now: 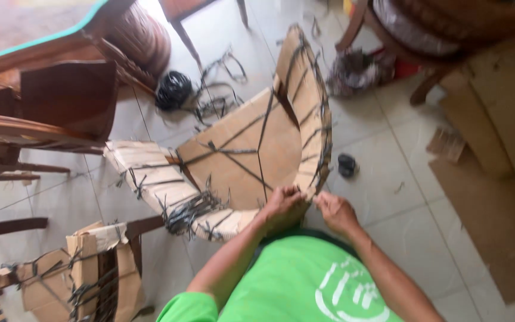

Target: The person wraps black plastic strips around the cardboard-covered frames of chairs.

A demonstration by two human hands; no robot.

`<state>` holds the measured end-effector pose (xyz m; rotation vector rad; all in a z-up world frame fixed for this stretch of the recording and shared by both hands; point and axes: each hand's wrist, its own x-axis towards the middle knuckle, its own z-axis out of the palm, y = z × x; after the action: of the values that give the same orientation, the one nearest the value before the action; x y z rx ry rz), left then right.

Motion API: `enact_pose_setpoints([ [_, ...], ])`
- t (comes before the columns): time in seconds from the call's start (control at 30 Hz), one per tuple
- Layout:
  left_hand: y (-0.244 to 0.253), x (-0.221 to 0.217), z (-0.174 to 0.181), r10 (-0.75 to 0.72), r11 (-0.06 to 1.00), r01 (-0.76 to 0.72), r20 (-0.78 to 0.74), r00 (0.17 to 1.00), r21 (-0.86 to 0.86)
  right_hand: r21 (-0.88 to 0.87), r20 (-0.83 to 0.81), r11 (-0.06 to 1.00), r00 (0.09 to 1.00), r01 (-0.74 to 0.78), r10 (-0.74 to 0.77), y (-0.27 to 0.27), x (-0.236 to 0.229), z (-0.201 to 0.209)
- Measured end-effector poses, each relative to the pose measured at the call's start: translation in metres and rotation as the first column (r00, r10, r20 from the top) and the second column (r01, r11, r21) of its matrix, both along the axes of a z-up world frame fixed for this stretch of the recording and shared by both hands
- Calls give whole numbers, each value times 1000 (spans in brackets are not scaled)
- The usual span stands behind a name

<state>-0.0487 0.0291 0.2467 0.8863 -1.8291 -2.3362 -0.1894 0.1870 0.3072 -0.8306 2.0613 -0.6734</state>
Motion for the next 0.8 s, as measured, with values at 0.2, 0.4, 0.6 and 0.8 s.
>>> enact_pose_setpoints([
  [0.2,1,-9,-25,51,989,-66,106,993,135,34,145,983,973,179,-182,-4,5,4],
  [0.4,-13,-1,-2,-10,976,-11,97,995,219,84,93,970,967,230,-237,-13,25,17],
  [0.6,-17,2,-4,-43,986,32,67,997,161,146,-34,967,978,207,-204,-18,34,11],
  [0.8,-26,9,30,-123,992,122,142,982,10,222,-74,947,973,232,-221,-21,37,16],
])
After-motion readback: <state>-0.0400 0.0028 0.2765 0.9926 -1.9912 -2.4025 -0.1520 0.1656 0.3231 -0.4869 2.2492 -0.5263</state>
